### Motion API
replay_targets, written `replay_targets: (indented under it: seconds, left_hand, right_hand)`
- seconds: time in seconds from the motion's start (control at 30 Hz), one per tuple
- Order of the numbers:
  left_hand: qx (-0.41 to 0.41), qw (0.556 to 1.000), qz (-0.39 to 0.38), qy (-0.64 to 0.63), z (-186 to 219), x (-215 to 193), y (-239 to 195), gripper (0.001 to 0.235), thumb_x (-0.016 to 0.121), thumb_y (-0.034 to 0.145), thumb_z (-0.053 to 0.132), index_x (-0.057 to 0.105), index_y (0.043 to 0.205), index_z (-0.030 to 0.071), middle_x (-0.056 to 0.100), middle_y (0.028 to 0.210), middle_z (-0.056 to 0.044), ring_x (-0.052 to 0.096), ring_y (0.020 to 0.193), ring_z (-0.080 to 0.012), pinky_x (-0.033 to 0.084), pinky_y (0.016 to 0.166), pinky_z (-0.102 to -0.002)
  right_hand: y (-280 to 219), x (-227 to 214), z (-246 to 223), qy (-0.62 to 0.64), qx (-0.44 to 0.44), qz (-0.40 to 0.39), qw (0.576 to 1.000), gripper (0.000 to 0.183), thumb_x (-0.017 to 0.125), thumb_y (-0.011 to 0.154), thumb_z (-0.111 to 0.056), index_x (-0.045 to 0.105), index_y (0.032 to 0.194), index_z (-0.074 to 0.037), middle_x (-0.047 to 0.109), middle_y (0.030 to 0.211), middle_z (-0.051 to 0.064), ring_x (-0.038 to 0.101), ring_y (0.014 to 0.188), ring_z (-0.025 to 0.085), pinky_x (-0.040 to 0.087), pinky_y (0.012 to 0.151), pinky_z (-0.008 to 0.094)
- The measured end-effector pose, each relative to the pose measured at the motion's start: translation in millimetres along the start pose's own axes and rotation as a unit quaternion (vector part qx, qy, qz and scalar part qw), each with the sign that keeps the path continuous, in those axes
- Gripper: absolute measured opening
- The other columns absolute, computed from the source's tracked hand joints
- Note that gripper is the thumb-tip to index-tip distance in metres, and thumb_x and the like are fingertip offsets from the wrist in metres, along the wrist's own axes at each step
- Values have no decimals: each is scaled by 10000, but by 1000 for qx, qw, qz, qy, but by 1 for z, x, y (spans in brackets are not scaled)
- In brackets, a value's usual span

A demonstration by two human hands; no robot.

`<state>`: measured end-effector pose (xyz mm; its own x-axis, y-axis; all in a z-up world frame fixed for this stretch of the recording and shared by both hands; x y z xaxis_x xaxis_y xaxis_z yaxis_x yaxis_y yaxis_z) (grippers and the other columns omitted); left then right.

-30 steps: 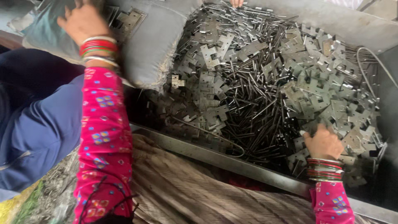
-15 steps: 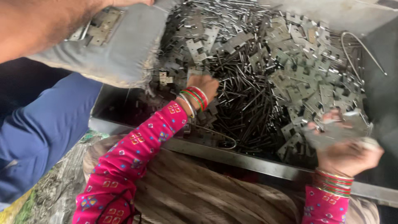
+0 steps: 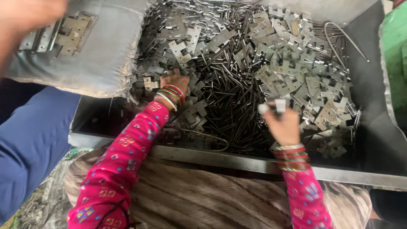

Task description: The person sorts metal hinge components and pins from a large metal tray by hand. Several individuals collaborate, picking through the bin and separating the metal plates from the thin metal pins.

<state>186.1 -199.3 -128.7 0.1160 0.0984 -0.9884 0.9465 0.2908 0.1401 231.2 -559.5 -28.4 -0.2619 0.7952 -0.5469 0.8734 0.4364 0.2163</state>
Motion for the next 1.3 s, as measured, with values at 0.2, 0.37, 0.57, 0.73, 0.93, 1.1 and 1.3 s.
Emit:
replay_targets:
  seconds: [0.2, 0.37, 0.57, 0.73, 0.93, 1.1, 1.3]
  left_hand:
    - [69, 958, -105, -259, 13, -84, -1, 283, 796, 891, 299, 674, 1062, 109, 770, 973, -141, 746, 926, -317, 585, 810, -485]
    - [17, 688, -198, -698, 33, -129, -12, 259, 660, 961, 276, 610, 1068, 45, 768, 1024, -128, 795, 770, -246, 590, 607, -376]
    - [44, 618, -113, -777, 16, -147, -2, 266, 733, 971, 136, 651, 1197, 23, 756, 1111, -153, 792, 917, -270, 676, 780, -351]
    - [4, 476, -35, -879, 15, -133, 3, 452, 790, 863, -46, 629, 1282, 7, 719, 1184, -168, 767, 1070, -298, 623, 926, -393]
    - [-58, 525, -156, -835, 124, -70, -47, 366, 661, 927, 143, 608, 1273, 35, 758, 999, -100, 746, 801, -246, 621, 650, -359]
    - [119, 874, 37, -469, 161, -110, -92, 548, 628, 854, 111, 514, 1370, -34, 696, 831, -256, 688, 765, -458, 568, 712, -513]
    - [57, 959, 156, -231, 62, -194, -49, 448, 654, 799, 92, 657, 1245, 143, 716, 752, -152, 698, 680, -381, 548, 598, -500]
  right_hand:
    - [26, 77, -22, -381, -207, -119, 893, 305, 751, 742, -105, 741, 1046, -125, 686, 987, 129, 711, 838, 341, 562, 666, 448]
    - [27, 63, -23, -370, -205, -93, 902, 201, 773, 812, -102, 744, 1007, -141, 696, 935, 102, 709, 825, 326, 561, 704, 438]
    - [11, -39, 28, 345, 30, 76, 935, 103, 690, 1031, -98, 727, 1119, -58, 719, 1018, 98, 701, 881, 217, 582, 819, 384]
    - [-17, -40, 66, 580, 199, 93, 784, 162, 658, 1001, -234, 636, 1089, -101, 685, 1011, 67, 677, 914, 203, 604, 879, 548]
    - [-31, 36, 1, 523, 274, -48, 806, 225, 584, 943, -279, 610, 1120, -143, 708, 1025, 51, 709, 980, 209, 574, 887, 561]
    - [-41, 82, -23, 498, 256, -139, 817, 433, 614, 1077, -359, 641, 1340, -16, 710, 1052, 103, 657, 873, 269, 514, 784, 408]
    - [18, 4, 31, -137, -17, 1, 990, 402, 737, 986, -345, 672, 1289, -88, 725, 1300, 121, 733, 1144, 278, 562, 991, 386]
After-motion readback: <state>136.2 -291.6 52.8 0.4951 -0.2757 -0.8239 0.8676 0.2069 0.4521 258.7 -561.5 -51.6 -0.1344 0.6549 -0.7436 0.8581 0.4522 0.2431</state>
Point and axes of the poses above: each hand's wrist, its own y-axis towards the middle knuckle, its own x-axis out of the palm, z = x × y, the point moved 9 cm from there along y, towards the middle knuckle
